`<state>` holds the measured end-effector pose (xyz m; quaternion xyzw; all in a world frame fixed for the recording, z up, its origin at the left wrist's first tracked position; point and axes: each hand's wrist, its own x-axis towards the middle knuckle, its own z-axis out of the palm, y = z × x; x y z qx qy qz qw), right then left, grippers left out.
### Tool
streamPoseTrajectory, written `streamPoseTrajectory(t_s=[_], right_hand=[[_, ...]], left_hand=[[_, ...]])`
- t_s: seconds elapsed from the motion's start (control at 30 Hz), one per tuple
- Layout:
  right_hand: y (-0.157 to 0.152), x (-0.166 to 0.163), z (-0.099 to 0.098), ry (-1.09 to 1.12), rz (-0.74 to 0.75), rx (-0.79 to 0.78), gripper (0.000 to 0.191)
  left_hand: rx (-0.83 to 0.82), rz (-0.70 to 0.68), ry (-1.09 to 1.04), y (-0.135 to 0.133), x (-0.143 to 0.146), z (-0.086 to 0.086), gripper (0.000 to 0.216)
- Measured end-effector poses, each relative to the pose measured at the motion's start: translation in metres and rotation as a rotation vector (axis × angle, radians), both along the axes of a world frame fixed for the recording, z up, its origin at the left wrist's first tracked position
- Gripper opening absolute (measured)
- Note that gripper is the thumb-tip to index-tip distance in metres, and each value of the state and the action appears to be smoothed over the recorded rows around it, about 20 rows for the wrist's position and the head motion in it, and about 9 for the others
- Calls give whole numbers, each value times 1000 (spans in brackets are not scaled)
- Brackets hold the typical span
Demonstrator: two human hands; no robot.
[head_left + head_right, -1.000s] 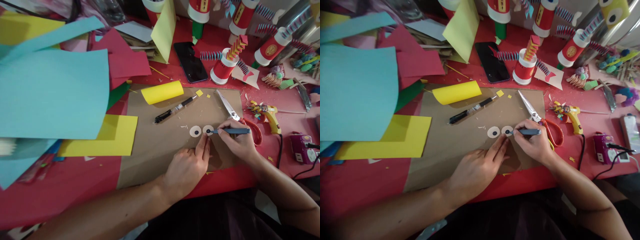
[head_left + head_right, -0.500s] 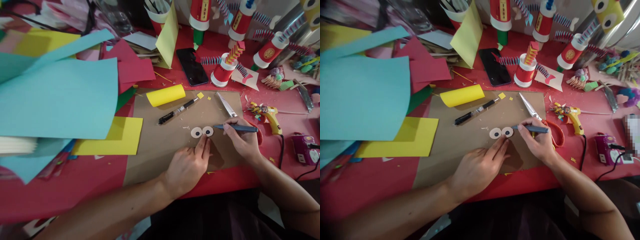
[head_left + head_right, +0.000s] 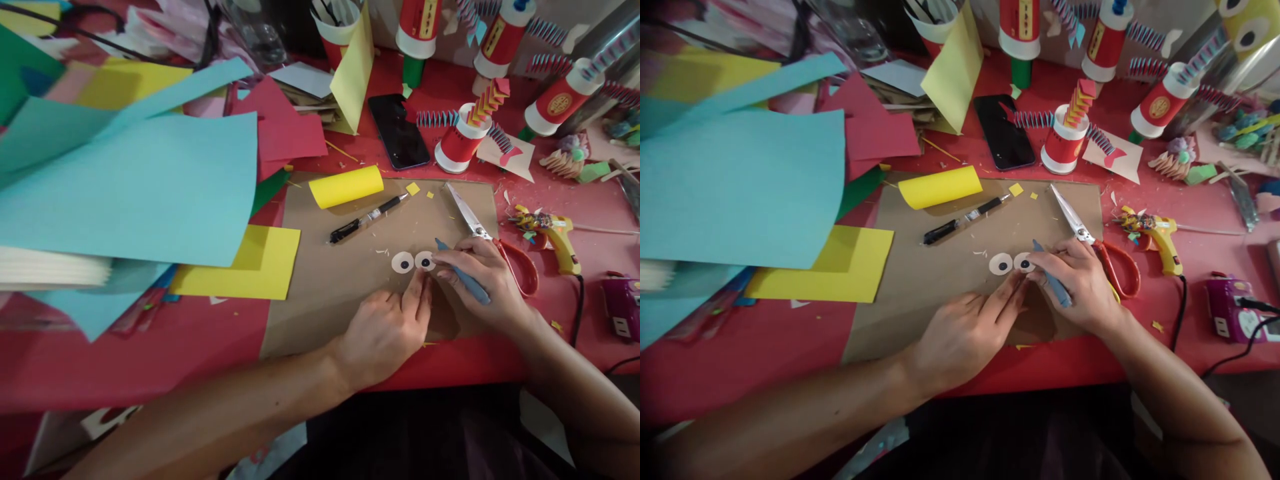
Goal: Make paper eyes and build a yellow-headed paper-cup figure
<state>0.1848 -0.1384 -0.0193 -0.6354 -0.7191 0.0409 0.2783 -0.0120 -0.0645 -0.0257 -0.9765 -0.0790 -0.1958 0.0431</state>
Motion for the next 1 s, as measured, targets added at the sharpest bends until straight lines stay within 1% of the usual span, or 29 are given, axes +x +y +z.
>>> streamPoseTrajectory(t_s=[0.1, 0.23, 0.33, 0.4, 0.47, 0.5, 0.53, 0.57, 0.6, 0.67, 0.7, 0.73, 0.77, 0.8, 0.87, 0.93, 1.0], right_hand=[[0, -1, 0, 28, -11, -7, 23], [1, -3, 1, 115, -18, -12, 24], [1, -5, 2, 194, -36, -35, 24], [1, -5, 2, 235, -66, -42, 24], [0, -5, 4, 270, -115, -29, 22], [-1, -5, 5, 289, -141, -16, 21], [-1, -5, 6, 311, -161, 0, 21], [-2, -4, 8, 335, -174, 17, 21], [-3, -3, 9, 361, -181, 36, 20], [-5, -2, 12, 405, -177, 80, 21], [-5, -2, 12, 421, -177, 100, 21], [-6, -2, 12, 431, -182, 119, 23], [-7, -3, 11, 434, -192, 130, 24], [-7, -3, 10, 432, -209, 131, 24], [-8, -5, 7, 453, -266, 124, 22], [-9, -7, 4, 520, -330, 103, 21], [-8, -8, 3, 605, -358, 80, 20]], left_hand=[[6, -113, -49, 1, -2, 3, 29], [-8, -231, -47, 1, -2, 10, 21], [-31, -409, -64, 1, -2, 14, 21], [-48, -501, -118, 2, -3, 15, 22], [-47, -533, -206, 6, -5, 14, 23], [-50, -500, -245, 8, -7, 15, 22], [-69, -427, -278, 12, -8, 15, 23], [-114, -304, -297, 17, -9, 17, 23], [-184, -142, -310, 23, -10, 19, 25], [-376, 192, -350, 36, -9, 23, 26], [-465, 317, -379, 43, -8, 25, 24], [-539, 396, -396, 49, -6, 27, 22], [-595, 436, -402, 55, -4, 28, 21], [-634, 443, -390, 60, -3, 28, 21], [-683, 419, -329, 67, -1, 28, 22], [-724, 379, -222, 69, -1, 26, 22], [-772, 338, -99, 70, -1, 24, 22]])
